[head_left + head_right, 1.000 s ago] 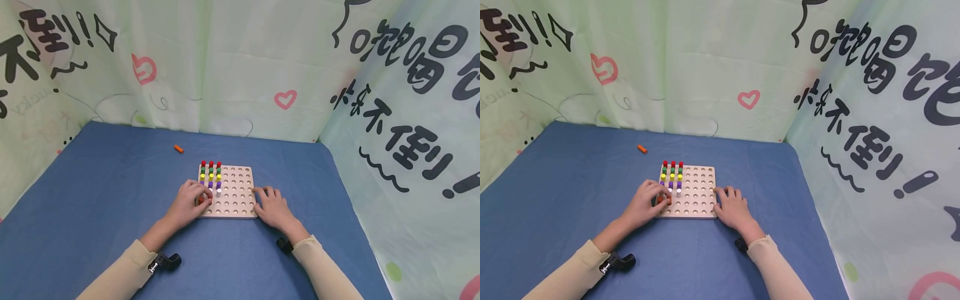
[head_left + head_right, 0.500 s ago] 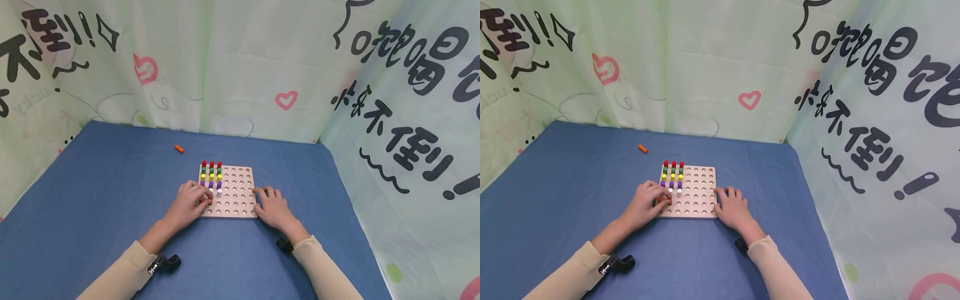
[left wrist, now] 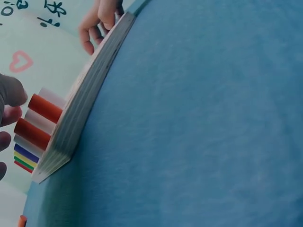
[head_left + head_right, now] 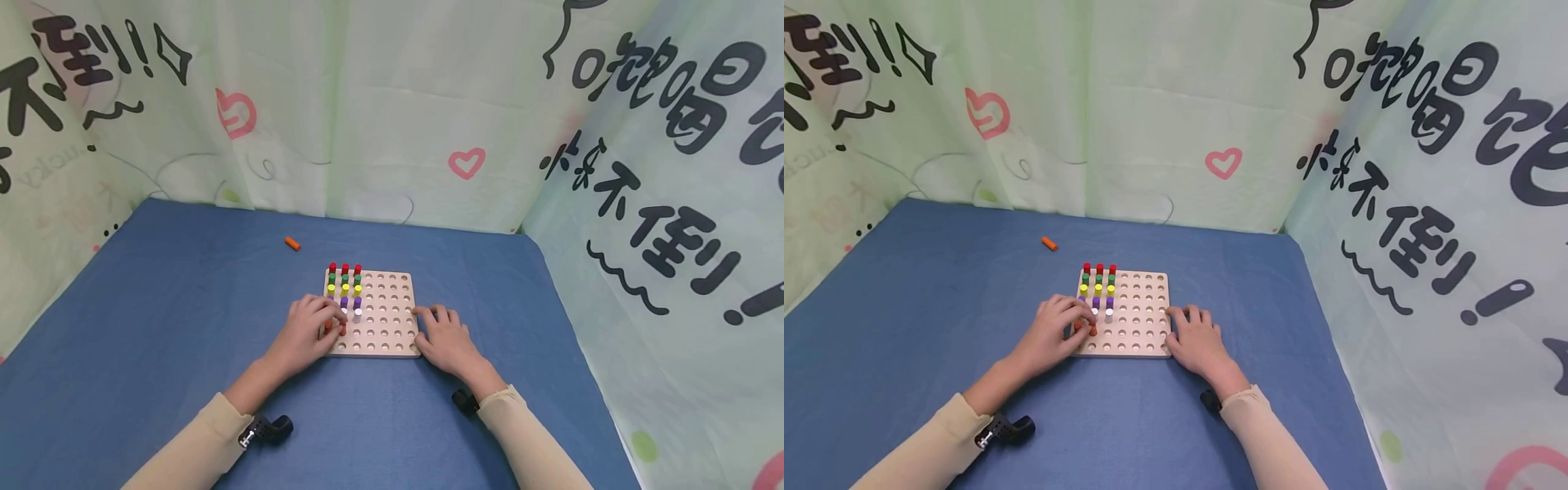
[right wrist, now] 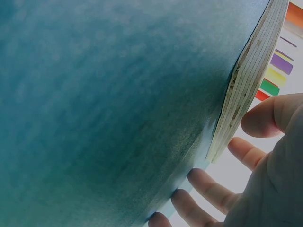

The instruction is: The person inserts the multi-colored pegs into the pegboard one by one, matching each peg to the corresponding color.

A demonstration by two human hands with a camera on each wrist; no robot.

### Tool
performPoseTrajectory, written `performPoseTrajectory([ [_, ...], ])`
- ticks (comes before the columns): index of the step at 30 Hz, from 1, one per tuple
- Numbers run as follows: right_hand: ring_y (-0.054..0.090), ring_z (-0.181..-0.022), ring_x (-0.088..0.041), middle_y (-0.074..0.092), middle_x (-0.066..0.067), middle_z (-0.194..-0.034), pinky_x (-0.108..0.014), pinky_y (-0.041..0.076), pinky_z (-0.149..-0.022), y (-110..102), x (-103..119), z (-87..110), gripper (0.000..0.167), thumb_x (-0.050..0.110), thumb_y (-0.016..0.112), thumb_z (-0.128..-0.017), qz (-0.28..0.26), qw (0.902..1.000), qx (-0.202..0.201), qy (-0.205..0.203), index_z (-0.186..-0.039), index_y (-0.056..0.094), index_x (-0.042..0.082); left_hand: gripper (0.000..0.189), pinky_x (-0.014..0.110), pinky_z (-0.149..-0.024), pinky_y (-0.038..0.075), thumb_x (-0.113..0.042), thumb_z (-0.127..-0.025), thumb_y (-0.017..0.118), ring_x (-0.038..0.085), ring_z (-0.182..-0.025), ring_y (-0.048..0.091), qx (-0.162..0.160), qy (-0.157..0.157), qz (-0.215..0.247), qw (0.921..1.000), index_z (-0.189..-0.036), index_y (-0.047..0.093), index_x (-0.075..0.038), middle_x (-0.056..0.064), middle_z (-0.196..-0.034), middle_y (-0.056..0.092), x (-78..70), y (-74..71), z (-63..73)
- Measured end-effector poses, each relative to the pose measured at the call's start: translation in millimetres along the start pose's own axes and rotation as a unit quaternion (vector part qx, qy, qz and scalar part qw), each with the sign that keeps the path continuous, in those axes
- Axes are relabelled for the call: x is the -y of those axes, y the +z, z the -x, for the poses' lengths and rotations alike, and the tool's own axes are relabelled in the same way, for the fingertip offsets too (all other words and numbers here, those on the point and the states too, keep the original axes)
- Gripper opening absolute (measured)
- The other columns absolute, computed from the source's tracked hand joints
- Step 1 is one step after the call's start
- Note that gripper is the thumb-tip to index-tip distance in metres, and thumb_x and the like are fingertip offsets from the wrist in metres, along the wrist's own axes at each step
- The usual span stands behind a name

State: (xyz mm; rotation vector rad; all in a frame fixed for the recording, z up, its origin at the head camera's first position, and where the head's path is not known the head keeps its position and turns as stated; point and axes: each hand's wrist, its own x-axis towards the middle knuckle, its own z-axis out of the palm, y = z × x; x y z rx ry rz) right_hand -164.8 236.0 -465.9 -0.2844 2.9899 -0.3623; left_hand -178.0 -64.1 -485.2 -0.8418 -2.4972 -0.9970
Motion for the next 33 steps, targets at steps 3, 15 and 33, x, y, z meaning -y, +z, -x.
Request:
performPoseTrajectory([
  [3, 0.040, -0.136, -0.047, 0.043, -0.018, -0.148, -0.066, 0.040, -0.098, -0.2, 0.2, -0.3, 0.046, 0.025, 0.046, -0.104, 0.000, 1.0000, 0.000, -0.001, -0.150, 0.047, 0.022, 0.009, 0.051, -0.089, 0.041, -0.010, -0.091, 0.074, 0.026, -0.105, 0.057, -0.002, -0.002, -0.004, 1.0000, -0.097, 0.074, -0.017, 0.003, -0.109, 0.069, 2.6, -3.3, -4.3],
  [15, 0.040, -0.137, -0.048, 0.043, -0.019, -0.149, -0.067, 0.039, -0.101, -1.8, 1.0, 1.9, 0.046, 0.024, 0.047, -0.104, -0.005, 1.0000, -0.001, 0.000, -0.150, 0.047, 0.021, 0.010, 0.054, -0.090, 0.046, -0.012, -0.098, 0.067, 0.033, -0.106, 0.057, 0.017, -0.080, -0.082, 0.9932, -0.105, 0.074, -0.010, 0.010, -0.113, 0.069, 32.2, -23.7, -41.3],
  [33, 0.039, -0.137, -0.047, 0.043, -0.019, -0.149, -0.066, 0.039, -0.101, -2.5, 3.2, 0.3, 0.046, 0.024, 0.046, -0.104, -0.001, 1.0000, 0.005, 0.002, -0.150, 0.047, 0.020, 0.021, 0.058, -0.099, 0.046, -0.006, -0.102, 0.054, 0.041, -0.116, 0.056, 0.054, -0.186, -0.147, 0.9700, -0.117, 0.068, -0.004, 0.018, -0.123, 0.066, 99.9, -47.8, -80.2],
])
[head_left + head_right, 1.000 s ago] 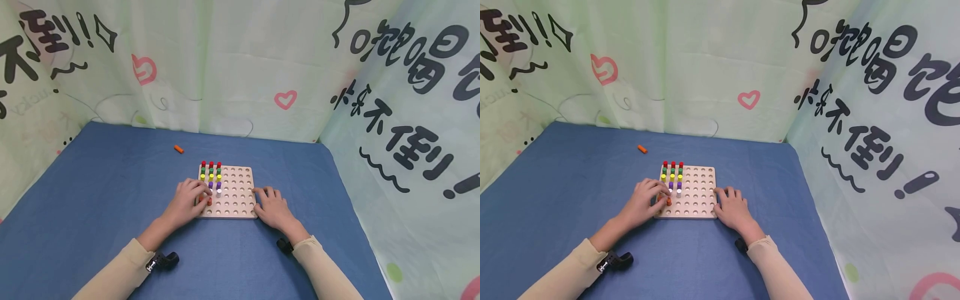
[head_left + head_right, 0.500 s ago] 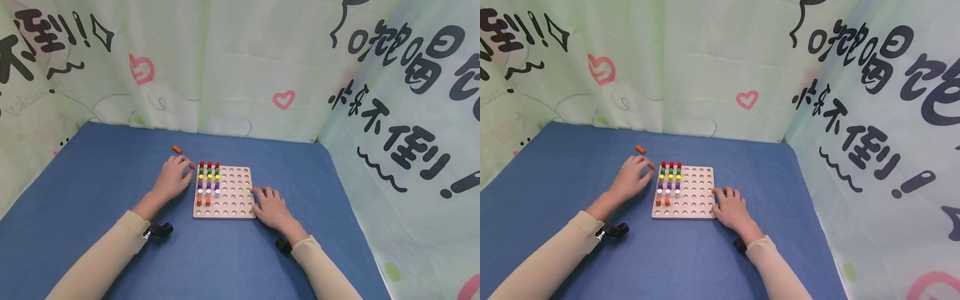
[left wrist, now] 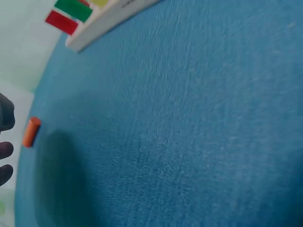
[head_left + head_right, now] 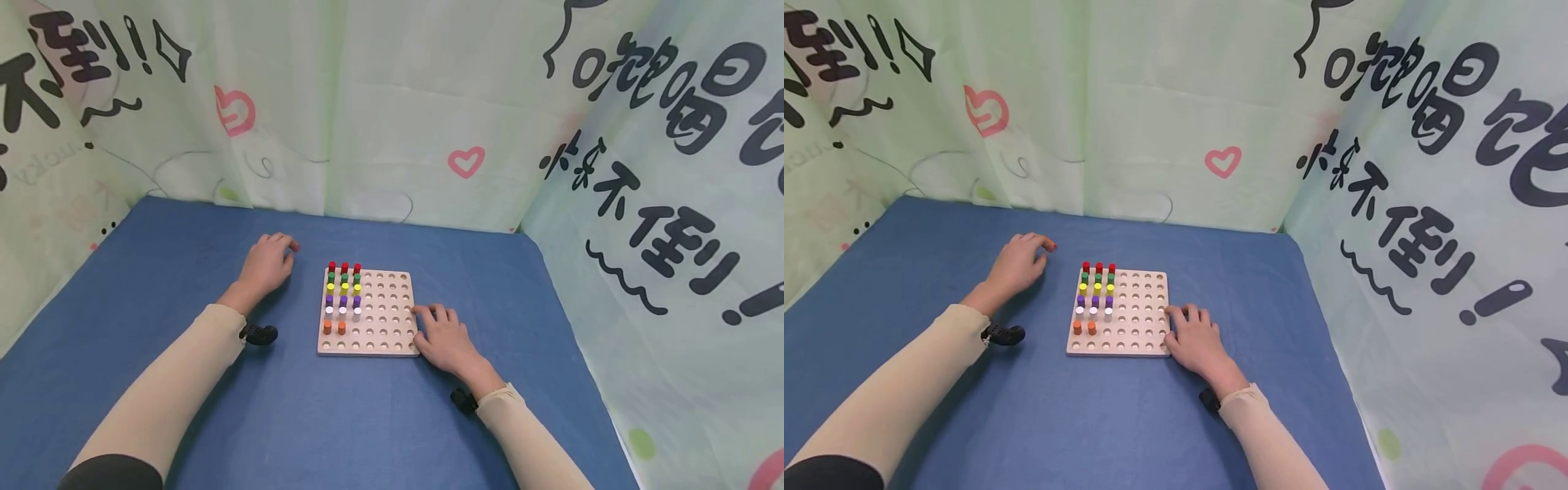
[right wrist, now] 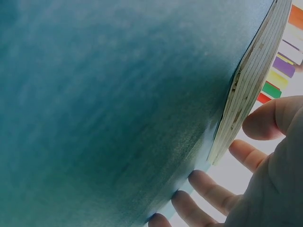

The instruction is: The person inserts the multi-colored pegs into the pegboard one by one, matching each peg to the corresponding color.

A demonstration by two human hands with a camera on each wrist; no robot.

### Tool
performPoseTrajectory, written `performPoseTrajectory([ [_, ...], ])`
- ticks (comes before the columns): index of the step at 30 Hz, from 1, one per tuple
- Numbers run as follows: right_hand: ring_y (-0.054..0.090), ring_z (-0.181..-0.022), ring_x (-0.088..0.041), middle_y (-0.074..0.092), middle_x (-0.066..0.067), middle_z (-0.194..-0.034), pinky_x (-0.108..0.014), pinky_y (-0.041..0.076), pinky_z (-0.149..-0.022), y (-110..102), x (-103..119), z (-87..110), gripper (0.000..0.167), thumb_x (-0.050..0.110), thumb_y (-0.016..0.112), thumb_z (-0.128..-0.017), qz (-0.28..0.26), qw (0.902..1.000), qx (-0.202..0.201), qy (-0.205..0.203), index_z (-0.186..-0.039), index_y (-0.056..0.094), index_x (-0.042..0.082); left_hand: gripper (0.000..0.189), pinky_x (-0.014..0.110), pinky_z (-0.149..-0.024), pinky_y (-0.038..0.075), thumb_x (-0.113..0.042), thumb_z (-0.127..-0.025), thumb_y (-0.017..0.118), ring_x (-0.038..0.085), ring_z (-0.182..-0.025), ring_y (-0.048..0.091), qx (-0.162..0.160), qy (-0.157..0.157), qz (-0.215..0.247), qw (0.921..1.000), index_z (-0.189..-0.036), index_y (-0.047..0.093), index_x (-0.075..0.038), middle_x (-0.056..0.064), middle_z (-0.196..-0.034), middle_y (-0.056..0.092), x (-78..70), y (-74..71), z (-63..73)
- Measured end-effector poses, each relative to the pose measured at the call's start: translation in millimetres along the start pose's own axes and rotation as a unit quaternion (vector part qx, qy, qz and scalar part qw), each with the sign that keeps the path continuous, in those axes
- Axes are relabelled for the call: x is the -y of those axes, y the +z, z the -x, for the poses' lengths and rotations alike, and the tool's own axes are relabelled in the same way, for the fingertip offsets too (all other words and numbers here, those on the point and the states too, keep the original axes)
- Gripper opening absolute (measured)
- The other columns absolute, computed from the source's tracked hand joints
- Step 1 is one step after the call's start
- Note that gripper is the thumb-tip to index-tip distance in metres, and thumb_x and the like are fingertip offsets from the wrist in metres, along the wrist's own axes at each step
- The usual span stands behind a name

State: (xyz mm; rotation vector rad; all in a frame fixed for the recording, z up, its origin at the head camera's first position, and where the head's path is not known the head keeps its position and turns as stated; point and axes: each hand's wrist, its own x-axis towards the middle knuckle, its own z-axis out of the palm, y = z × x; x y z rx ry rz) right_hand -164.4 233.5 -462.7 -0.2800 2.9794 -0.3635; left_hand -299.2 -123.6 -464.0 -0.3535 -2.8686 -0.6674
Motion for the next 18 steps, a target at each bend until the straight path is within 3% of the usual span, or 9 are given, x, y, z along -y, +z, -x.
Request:
performPoseTrajectory([
  [4, 0.039, -0.137, -0.047, 0.042, -0.019, -0.150, -0.066, 0.040, -0.101, -0.1, 0.8, 0.1, 0.046, 0.024, 0.046, -0.104, 0.001, 1.0000, -0.001, 0.000, -0.151, 0.046, 0.020, 0.035, 0.061, -0.105, 0.044, -0.003, -0.104, 0.047, 0.045, -0.129, 0.051, 0.031, -0.020, -0.011, 0.9993, -0.137, 0.059, -0.003, 0.020, -0.141, 0.059, 7.3, 8.3, -4.5],
  [7, 0.040, -0.136, -0.048, 0.042, -0.020, -0.150, -0.066, 0.040, -0.100, 0.4, 0.7, 1.0, 0.046, 0.024, 0.046, -0.105, 0.003, 1.0000, 0.001, -0.002, -0.151, 0.046, 0.020, 0.051, 0.064, -0.113, 0.037, -0.003, -0.105, 0.043, 0.047, -0.144, 0.039, 0.074, -0.032, -0.045, 0.9957, -0.156, 0.041, -0.006, 0.019, -0.160, 0.042, 9.8, 12.8, -4.8],
  [9, 0.040, -0.135, -0.048, 0.042, -0.020, -0.150, -0.066, 0.040, -0.100, 1.3, 0.4, 1.4, 0.046, 0.024, 0.045, -0.105, 0.005, 1.0000, 0.002, -0.003, -0.150, 0.046, 0.020, 0.056, 0.066, -0.114, 0.034, -0.003, -0.105, 0.043, 0.047, -0.148, 0.033, 0.088, -0.035, -0.061, 0.9937, -0.160, 0.034, -0.007, 0.018, -0.164, 0.036, 10.6, 13.5, -4.3],
  [11, 0.040, -0.135, -0.047, 0.042, -0.020, -0.150, -0.066, 0.040, -0.100, 1.8, 0.1, 1.7, 0.046, 0.024, 0.046, -0.104, 0.004, 1.0000, 0.003, -0.004, -0.150, 0.046, 0.020, 0.057, 0.065, -0.113, 0.035, -0.001, -0.104, 0.045, 0.048, -0.145, 0.033, 0.081, -0.033, -0.066, 0.9940, -0.160, 0.036, -0.008, 0.020, -0.161, 0.039, 11.2, 13.1, -4.1],
  [15, 0.040, -0.136, -0.048, 0.043, -0.020, -0.149, -0.067, 0.040, -0.100, 2.1, -1.3, 1.3, 0.046, 0.024, 0.046, -0.104, -0.001, 1.0000, -0.001, -0.007, -0.150, 0.047, 0.020, 0.049, 0.062, -0.106, 0.039, 0.002, -0.102, 0.053, 0.048, -0.136, 0.039, 0.035, -0.020, -0.057, 0.9976, -0.150, 0.048, -0.005, 0.025, -0.145, 0.047, 11.7, 10.6, -5.2],
  [18, 0.040, -0.135, -0.048, 0.043, -0.020, -0.149, -0.067, 0.040, -0.099, 1.6, -2.6, 0.4, 0.046, 0.023, 0.045, -0.103, -0.003, 0.9999, -0.006, -0.008, -0.149, 0.047, 0.020, 0.049, 0.062, -0.108, 0.039, 0.003, -0.100, 0.056, 0.047, -0.138, 0.039, 0.041, -0.013, -0.064, 0.9970, -0.148, 0.050, -0.003, 0.026, -0.147, 0.046, 11.9, 8.3, -7.1],
])
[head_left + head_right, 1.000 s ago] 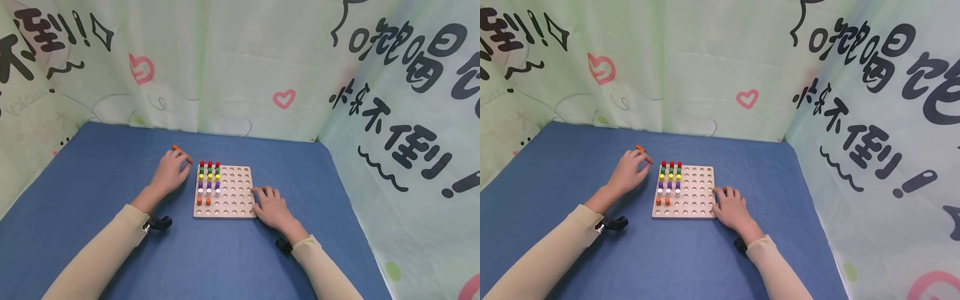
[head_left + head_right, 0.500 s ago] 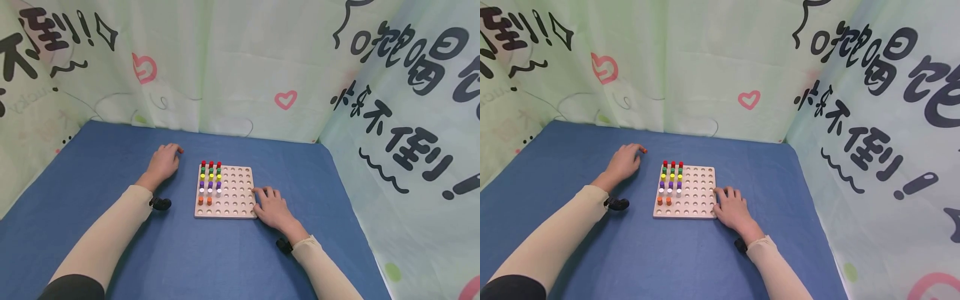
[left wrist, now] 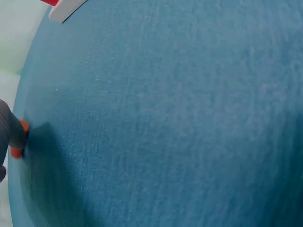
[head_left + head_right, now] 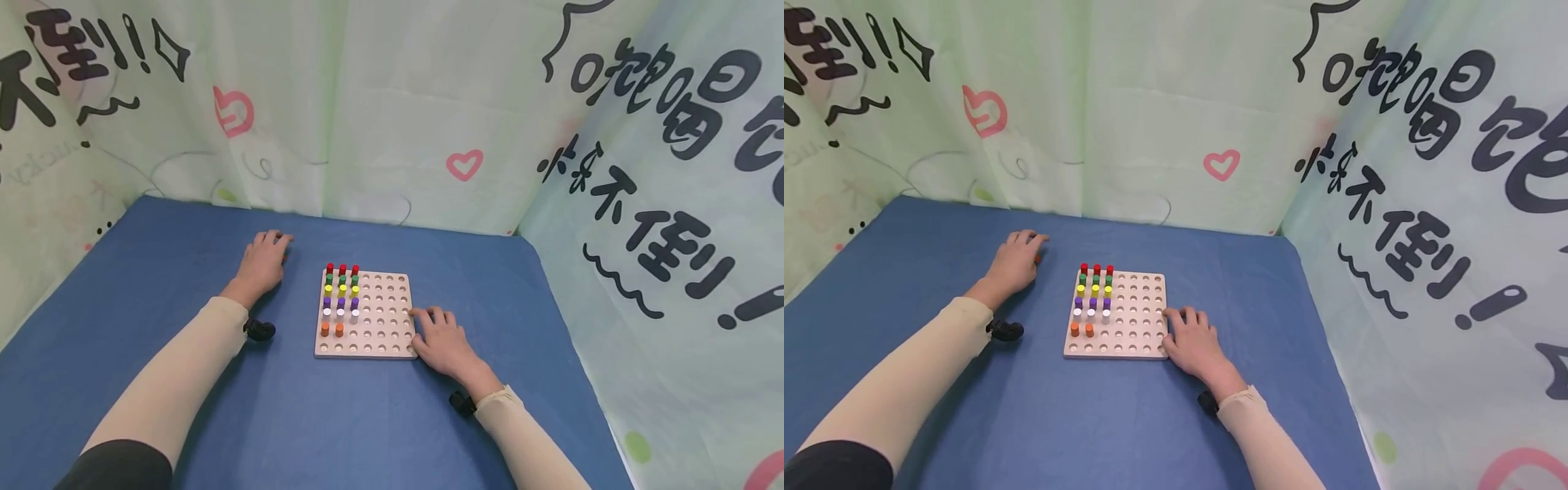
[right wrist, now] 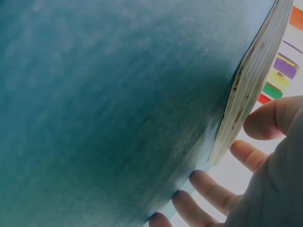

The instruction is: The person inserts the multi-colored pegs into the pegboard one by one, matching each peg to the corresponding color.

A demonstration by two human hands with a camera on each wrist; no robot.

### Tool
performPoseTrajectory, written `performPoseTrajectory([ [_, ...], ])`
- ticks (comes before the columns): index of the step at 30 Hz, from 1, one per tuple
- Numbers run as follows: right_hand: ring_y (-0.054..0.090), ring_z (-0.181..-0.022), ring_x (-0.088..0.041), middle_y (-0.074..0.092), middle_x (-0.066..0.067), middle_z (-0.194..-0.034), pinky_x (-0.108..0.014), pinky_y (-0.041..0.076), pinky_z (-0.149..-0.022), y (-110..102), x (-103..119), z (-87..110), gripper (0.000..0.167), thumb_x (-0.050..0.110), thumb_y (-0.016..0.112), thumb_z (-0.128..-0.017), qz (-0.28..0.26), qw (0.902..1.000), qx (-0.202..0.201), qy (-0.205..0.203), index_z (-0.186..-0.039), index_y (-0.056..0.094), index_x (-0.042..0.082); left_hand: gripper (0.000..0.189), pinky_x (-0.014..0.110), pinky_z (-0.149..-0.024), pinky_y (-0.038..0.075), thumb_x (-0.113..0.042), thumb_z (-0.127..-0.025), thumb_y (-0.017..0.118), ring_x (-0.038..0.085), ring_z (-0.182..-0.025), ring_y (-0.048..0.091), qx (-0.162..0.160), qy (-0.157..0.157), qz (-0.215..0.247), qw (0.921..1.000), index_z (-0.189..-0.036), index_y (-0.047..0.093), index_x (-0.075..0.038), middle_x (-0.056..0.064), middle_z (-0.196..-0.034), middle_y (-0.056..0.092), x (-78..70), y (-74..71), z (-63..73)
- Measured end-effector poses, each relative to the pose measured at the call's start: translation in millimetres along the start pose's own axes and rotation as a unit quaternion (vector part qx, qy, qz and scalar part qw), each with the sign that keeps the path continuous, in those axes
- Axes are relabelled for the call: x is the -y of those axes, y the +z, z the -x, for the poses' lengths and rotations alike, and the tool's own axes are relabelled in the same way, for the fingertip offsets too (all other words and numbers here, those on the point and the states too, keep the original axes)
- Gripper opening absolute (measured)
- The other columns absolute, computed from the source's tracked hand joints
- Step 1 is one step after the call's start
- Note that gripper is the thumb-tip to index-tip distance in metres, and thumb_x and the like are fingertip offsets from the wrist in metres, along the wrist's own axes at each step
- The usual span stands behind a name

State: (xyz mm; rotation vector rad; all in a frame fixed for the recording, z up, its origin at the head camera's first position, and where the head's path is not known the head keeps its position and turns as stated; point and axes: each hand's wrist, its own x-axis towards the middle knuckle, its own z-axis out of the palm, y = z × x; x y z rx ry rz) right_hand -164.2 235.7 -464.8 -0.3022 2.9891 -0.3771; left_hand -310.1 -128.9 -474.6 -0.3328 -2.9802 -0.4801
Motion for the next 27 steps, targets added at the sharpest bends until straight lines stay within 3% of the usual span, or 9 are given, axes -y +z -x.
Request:
performPoseTrajectory([
  [5, 0.040, -0.136, -0.048, 0.043, -0.020, -0.148, -0.066, 0.039, -0.101, -2.2, 2.0, -1.5, 0.046, 0.023, 0.046, -0.104, 0.002, 1.0000, 0.002, 0.002, -0.150, 0.047, 0.020, 0.030, 0.056, -0.104, 0.045, 0.004, -0.100, 0.056, 0.043, -0.123, 0.049, 0.034, 0.013, -0.015, 0.9992, -0.129, 0.063, 0.000, 0.025, -0.133, 0.057, 3.5, -3.6, 0.1],
  [9, 0.040, -0.136, -0.047, 0.043, -0.020, -0.149, -0.066, 0.039, -0.101, -3.5, 3.2, -2.3, 0.046, 0.024, 0.046, -0.104, 0.004, 1.0000, 0.006, 0.004, -0.150, 0.046, 0.020, 0.018, 0.052, -0.097, 0.047, 0.003, -0.101, 0.054, 0.038, -0.109, 0.053, 0.034, 0.022, -0.023, 0.9989, -0.113, 0.067, -0.001, 0.021, -0.118, 0.063, 4.1, -5.0, 2.4],
  [14, 0.040, -0.135, -0.048, 0.043, -0.020, -0.148, -0.066, 0.039, -0.100, -2.3, 1.8, -1.4, 0.046, 0.022, 0.045, -0.103, -0.001, 1.0000, 0.000, -0.002, -0.149, 0.048, 0.019, 0.016, 0.051, -0.094, 0.049, 0.000, -0.100, 0.057, 0.037, -0.105, 0.056, 0.029, 0.033, -0.032, 0.9985, -0.111, 0.068, -0.002, 0.019, -0.114, 0.065, 0.2, -3.5, 5.0],
  [21, 0.041, -0.132, -0.050, 0.044, -0.022, -0.146, -0.068, 0.039, -0.098, 1.0, -0.8, -0.5, 0.046, 0.021, 0.045, -0.102, -0.004, 0.9999, -0.013, -0.010, -0.148, 0.048, 0.017, 0.016, 0.050, -0.094, 0.052, -0.005, -0.101, 0.061, 0.035, -0.106, 0.058, 0.037, 0.055, -0.015, 0.9977, -0.115, 0.069, -0.004, 0.018, -0.116, 0.065, -12.0, -4.8, 9.9],
  [27, 0.040, -0.134, -0.049, 0.043, -0.021, -0.147, -0.068, 0.039, -0.099, 1.2, -0.6, -0.4, 0.047, 0.022, 0.045, -0.102, -0.002, 1.0000, -0.007, -0.005, -0.149, 0.047, 0.019, 0.015, 0.048, -0.088, 0.055, -0.007, -0.099, 0.066, 0.032, -0.097, 0.061, 0.031, 0.084, 0.001, 0.9960, -0.113, 0.070, -0.006, 0.016, -0.109, 0.064, -25.5, -10.5, 17.9],
])
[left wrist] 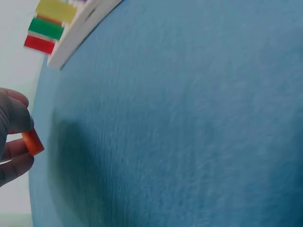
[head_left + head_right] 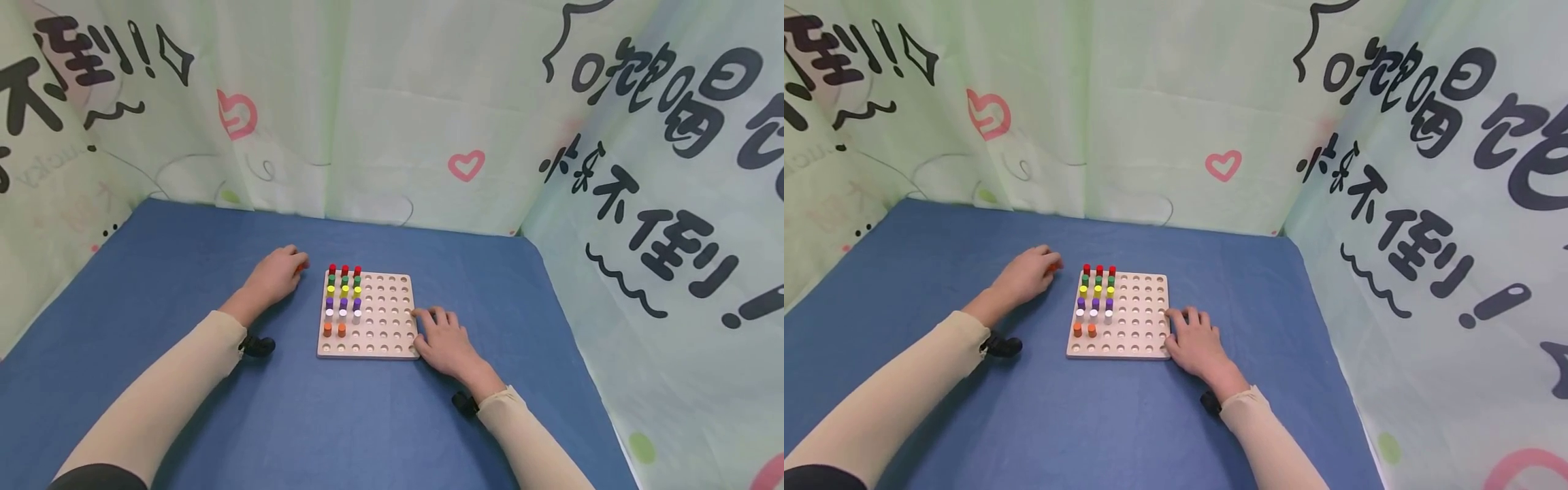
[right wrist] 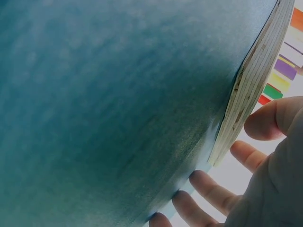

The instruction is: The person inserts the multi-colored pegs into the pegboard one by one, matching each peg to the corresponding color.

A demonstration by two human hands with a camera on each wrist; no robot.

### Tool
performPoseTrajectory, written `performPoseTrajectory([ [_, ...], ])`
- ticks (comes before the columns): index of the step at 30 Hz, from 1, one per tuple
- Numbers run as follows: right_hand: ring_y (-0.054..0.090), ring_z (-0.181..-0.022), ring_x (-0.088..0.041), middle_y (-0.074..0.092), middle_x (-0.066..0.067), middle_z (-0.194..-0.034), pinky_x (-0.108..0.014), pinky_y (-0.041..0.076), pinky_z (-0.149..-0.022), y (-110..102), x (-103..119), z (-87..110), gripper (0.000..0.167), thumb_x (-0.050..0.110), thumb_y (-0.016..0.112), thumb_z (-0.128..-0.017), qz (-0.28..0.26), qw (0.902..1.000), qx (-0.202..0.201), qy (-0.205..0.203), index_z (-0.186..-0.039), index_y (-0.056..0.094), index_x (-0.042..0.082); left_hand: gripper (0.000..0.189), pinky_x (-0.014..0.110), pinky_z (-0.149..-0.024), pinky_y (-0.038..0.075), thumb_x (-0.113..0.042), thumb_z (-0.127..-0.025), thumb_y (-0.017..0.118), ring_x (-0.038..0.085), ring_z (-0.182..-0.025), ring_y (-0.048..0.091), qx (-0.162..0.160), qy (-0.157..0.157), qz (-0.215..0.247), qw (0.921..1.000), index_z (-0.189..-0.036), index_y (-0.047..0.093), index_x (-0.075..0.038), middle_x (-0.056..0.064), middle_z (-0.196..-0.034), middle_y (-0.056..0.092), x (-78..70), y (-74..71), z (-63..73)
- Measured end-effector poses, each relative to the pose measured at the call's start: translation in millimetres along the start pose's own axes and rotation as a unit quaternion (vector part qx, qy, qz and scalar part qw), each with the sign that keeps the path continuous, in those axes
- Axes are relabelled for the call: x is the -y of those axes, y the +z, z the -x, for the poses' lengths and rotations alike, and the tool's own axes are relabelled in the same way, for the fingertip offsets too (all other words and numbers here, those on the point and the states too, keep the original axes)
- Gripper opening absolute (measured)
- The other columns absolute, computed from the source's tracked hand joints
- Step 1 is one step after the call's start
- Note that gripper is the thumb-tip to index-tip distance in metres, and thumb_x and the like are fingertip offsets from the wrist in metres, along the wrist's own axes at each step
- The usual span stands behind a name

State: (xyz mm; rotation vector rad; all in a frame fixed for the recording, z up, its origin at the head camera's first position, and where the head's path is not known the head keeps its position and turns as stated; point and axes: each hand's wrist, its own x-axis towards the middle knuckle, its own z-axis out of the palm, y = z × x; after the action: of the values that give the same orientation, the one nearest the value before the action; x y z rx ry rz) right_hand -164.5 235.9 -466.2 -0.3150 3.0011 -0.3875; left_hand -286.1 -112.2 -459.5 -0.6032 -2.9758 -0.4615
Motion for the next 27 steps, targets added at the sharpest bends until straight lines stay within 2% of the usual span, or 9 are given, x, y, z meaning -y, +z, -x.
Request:
performPoseTrajectory([
  [6, 0.040, -0.136, -0.047, 0.043, -0.019, -0.149, -0.066, 0.040, -0.100, -2.5, 3.7, 0.4, 0.046, 0.023, 0.046, -0.104, 0.005, 0.9999, 0.008, 0.009, -0.150, 0.047, 0.020, 0.018, 0.045, -0.088, 0.056, -0.008, -0.097, 0.070, 0.029, -0.096, 0.060, -0.010, 0.022, 0.031, 0.9992, -0.115, 0.071, -0.007, 0.014, -0.112, 0.064, -16.1, -3.5, 9.5],
  [11, 0.040, -0.136, -0.047, 0.042, -0.020, -0.149, -0.066, 0.040, -0.100, -2.1, 4.9, 0.6, 0.045, 0.023, 0.046, -0.105, 0.008, 0.9999, 0.011, 0.009, -0.150, 0.046, 0.020, 0.021, 0.044, -0.086, 0.057, -0.004, -0.095, 0.071, 0.027, -0.098, 0.062, -0.030, 0.045, 0.078, 0.9955, -0.116, 0.072, -0.008, 0.012, -0.115, 0.063, -33.5, -9.1, 22.9],
  [18, 0.039, -0.137, -0.047, 0.042, -0.020, -0.149, -0.066, 0.040, -0.101, -2.8, 4.5, -0.9, 0.045, 0.024, 0.045, -0.106, 0.006, 0.9999, 0.012, 0.011, -0.151, 0.046, 0.019, 0.022, 0.037, -0.081, 0.059, -0.004, -0.091, 0.074, 0.021, -0.092, 0.062, -0.065, 0.085, 0.141, 0.9842, -0.113, 0.074, -0.008, 0.008, -0.112, 0.063, -57.0, -14.1, 37.8],
  [23, 0.039, -0.137, -0.047, 0.041, -0.019, -0.150, -0.066, 0.039, -0.101, -3.3, 5.1, -0.5, 0.046, 0.023, 0.045, -0.106, 0.006, 0.9997, 0.014, 0.016, -0.151, 0.045, 0.019, 0.022, 0.034, -0.077, 0.059, -0.004, -0.091, 0.075, 0.018, -0.088, 0.063, -0.080, 0.111, 0.167, 0.9763, -0.112, 0.072, -0.007, 0.007, -0.110, 0.063, -70.7, -10.3, 45.9],
  [27, 0.038, -0.138, -0.047, 0.041, -0.020, -0.151, -0.066, 0.040, -0.101, -3.0, 5.3, -0.8, 0.047, 0.024, 0.044, -0.106, 0.009, 0.9997, 0.018, 0.016, -0.152, 0.044, 0.019, 0.019, 0.035, -0.077, 0.060, -0.004, -0.091, 0.076, 0.017, -0.088, 0.066, -0.091, 0.118, 0.206, 0.9671, -0.109, 0.069, -0.005, 0.006, -0.107, 0.063, -81.2, -7.7, 52.8],
])
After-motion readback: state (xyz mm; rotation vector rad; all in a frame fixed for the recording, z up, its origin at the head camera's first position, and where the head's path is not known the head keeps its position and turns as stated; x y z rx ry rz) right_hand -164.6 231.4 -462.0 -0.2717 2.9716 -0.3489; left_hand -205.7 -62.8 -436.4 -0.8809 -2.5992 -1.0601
